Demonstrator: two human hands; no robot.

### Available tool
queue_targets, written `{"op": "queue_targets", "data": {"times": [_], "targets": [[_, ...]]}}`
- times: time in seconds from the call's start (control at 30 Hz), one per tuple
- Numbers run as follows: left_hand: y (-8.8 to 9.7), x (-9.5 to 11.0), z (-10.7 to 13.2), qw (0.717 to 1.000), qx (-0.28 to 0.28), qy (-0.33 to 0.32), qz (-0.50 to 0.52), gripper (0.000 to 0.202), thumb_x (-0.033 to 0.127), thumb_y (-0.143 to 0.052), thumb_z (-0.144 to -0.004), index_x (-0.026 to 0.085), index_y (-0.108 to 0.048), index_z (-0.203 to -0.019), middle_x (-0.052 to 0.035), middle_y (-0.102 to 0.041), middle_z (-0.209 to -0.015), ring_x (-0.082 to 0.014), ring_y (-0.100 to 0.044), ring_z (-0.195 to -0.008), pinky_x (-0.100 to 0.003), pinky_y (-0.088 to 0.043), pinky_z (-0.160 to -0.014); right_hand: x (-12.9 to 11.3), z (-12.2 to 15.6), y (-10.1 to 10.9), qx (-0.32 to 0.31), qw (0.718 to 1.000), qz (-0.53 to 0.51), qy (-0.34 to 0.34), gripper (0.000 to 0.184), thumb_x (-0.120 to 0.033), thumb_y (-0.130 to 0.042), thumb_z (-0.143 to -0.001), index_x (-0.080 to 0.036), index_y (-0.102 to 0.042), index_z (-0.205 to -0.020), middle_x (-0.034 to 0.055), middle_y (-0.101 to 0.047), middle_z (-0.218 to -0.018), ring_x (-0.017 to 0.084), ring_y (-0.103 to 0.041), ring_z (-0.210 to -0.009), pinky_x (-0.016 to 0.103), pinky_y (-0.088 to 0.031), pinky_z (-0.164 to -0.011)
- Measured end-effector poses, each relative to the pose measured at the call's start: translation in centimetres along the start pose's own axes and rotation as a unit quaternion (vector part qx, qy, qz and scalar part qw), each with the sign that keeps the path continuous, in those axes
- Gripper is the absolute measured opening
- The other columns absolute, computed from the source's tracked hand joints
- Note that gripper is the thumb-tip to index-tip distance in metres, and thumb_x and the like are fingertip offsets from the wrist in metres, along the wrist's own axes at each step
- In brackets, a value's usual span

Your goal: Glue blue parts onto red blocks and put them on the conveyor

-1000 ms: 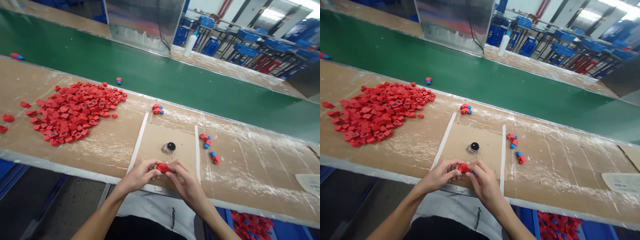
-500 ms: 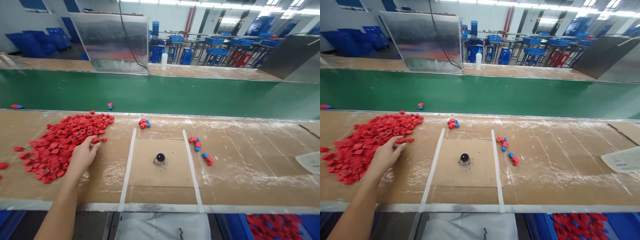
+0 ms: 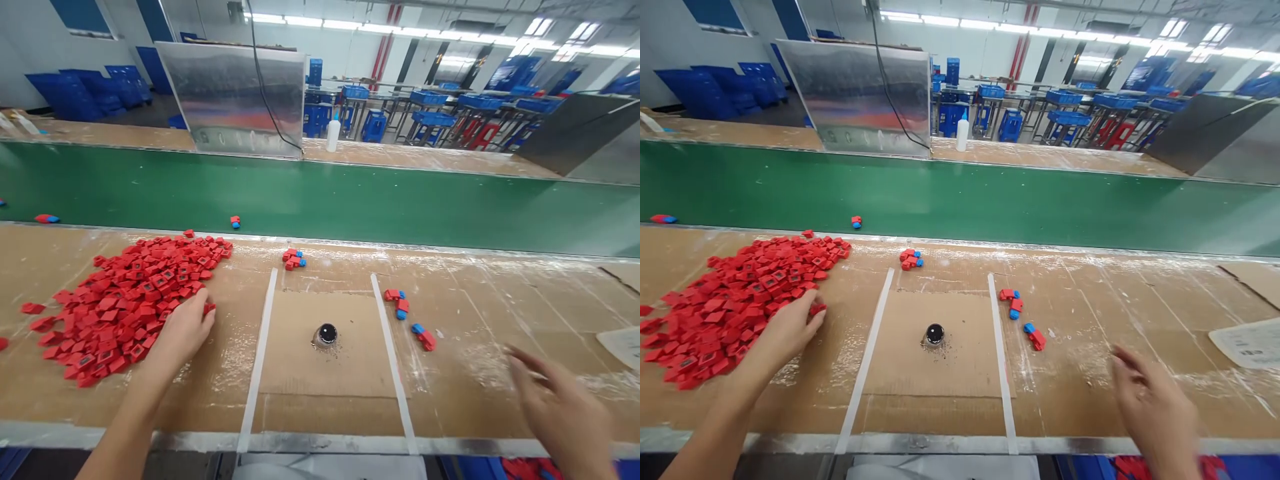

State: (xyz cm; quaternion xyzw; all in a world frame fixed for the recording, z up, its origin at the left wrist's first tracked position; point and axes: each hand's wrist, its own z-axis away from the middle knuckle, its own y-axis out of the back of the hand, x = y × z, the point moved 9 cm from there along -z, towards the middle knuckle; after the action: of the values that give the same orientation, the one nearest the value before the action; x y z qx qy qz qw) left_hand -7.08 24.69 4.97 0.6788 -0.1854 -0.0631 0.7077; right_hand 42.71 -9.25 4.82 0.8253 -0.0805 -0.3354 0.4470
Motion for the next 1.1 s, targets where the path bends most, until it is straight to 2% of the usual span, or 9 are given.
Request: {"op": "queue_targets", "data": {"times": [0.13, 0.23, 0.33, 0.43, 0.57, 0.73, 0.9, 1.0, 1.1], "targets": [[-0.5, -0.6, 3.3, 0.996, 0.006, 0.004, 0.086, 0.039, 0.041, -0.041, -0.087, 0.017, -0.059, -0.112, -0.0106, -0.072, -0.097, -0.0265, -0.068, -0.080, -0.032, -0.049, -0.068, -6.1, -4.6, -7.1, -0.129, 0.987, -0.063, 0.071, 0.034, -0.046, -0.047, -0.093, -0.022, -0.064, -0.109, 0.0102, -0.066, -0.094, 0.022, -0.064, -0.073, 0.036, -0.051, -0.065], [-1.3, -0.8, 5.7, 0.989, 0.015, 0.015, 0.148, 0.046, 0.052, -0.045, -0.084, 0.019, -0.065, -0.109, -0.0087, -0.074, -0.098, -0.0257, -0.068, -0.077, -0.032, -0.050, -0.067, -9.3, -6.3, -10.1, -0.187, 0.976, -0.031, 0.111, 0.035, -0.036, -0.036, -0.096, -0.024, -0.064, -0.114, 0.0086, -0.063, -0.104, 0.021, -0.063, -0.079, 0.035, -0.049, -0.069], [-2.9, -0.5, 7.6, 0.970, 0.000, 0.058, 0.234, 0.047, 0.059, -0.052, -0.080, 0.021, -0.068, -0.101, -0.0046, -0.073, -0.082, -0.0228, -0.065, -0.066, -0.029, -0.050, -0.060, -10.1, -6.7, -11.9, -0.236, 0.965, 0.018, 0.110, 0.033, -0.036, -0.036, -0.096, -0.026, -0.065, -0.108, 0.0067, -0.060, -0.099, 0.021, -0.062, -0.077, 0.033, -0.047, -0.067], [-4.5, 2.1, 8.4, 0.932, -0.022, 0.074, 0.354, 0.045, 0.056, -0.059, -0.079, 0.020, -0.067, -0.105, -0.0032, -0.072, -0.084, -0.0216, -0.066, -0.072, -0.027, -0.051, -0.063, -9.8, -6.9, -13.0, -0.244, 0.965, 0.051, 0.086, 0.028, -0.046, -0.053, -0.088, -0.023, -0.062, -0.103, 0.0053, -0.059, -0.090, 0.023, -0.061, -0.075, 0.033, -0.045, -0.065], [-6.0, 7.9, 8.5, 0.876, -0.050, 0.055, 0.476, 0.036, 0.047, -0.064, -0.079, 0.019, -0.068, -0.102, -0.0020, -0.069, -0.081, -0.0189, -0.064, -0.073, -0.025, -0.050, -0.065, -9.4, -7.6, -13.6, -0.218, 0.972, 0.065, 0.063, 0.024, -0.039, -0.064, -0.078, -0.021, -0.057, -0.093, 0.0069, -0.061, -0.088, 0.027, -0.060, -0.078, 0.035, -0.045, -0.066], [-7.9, 12.7, 8.6, 0.818, -0.086, 0.046, 0.567, 0.032, 0.038, -0.066, -0.079, 0.018, -0.068, -0.104, -0.0012, -0.064, -0.078, -0.0157, -0.058, -0.068, -0.023, -0.047, -0.060, -10.2, -7.0, -11.5, -0.211, 0.976, 0.027, 0.056, 0.018, -0.028, -0.054, -0.083, -0.019, -0.057, -0.099, 0.0094, -0.068, -0.091, 0.025, -0.065, -0.079, 0.037, -0.050, -0.070], [-8.7, 13.8, 8.6, 0.800, -0.083, 0.028, 0.594, 0.029, 0.033, -0.063, -0.084, 0.018, -0.067, -0.108, -0.0032, -0.065, -0.083, -0.0171, -0.060, -0.074, -0.027, -0.051, -0.068, -16.7, -2.2, -9.4, -0.246, 0.948, -0.155, 0.134, 0.033, -0.038, -0.052, -0.094, -0.019, -0.058, -0.121, 0.0104, -0.070, -0.109, 0.022, -0.067, -0.090, 0.038, -0.054, -0.081], [-8.7, 13.7, 8.8, 0.807, -0.075, 0.019, 0.586, 0.027, 0.032, -0.063, -0.085, 0.019, -0.067, -0.108, -0.0037, -0.066, -0.086, -0.0171, -0.061, -0.077, -0.027, -0.050, -0.070, -20.8, 0.3, -9.1, -0.244, 0.932, -0.168, 0.209, 0.027, -0.033, -0.051, -0.097, -0.020, -0.060, -0.119, 0.0101, -0.069, -0.107, 0.022, -0.066, -0.088, 0.038, -0.055, -0.079], [-8.7, 13.5, 9.3, 0.811, -0.067, 0.016, 0.581, 0.026, 0.030, -0.063, -0.085, 0.019, -0.066, -0.108, -0.0034, -0.065, -0.088, -0.0162, -0.059, -0.076, -0.027, -0.049, -0.071, -23.1, 1.4, -9.5, -0.243, 0.919, -0.172, 0.259, 0.025, -0.027, -0.046, -0.099, -0.020, -0.060, -0.118, 0.0108, -0.065, -0.106, 0.021, -0.064, -0.091, 0.035, -0.054, -0.078]]}}
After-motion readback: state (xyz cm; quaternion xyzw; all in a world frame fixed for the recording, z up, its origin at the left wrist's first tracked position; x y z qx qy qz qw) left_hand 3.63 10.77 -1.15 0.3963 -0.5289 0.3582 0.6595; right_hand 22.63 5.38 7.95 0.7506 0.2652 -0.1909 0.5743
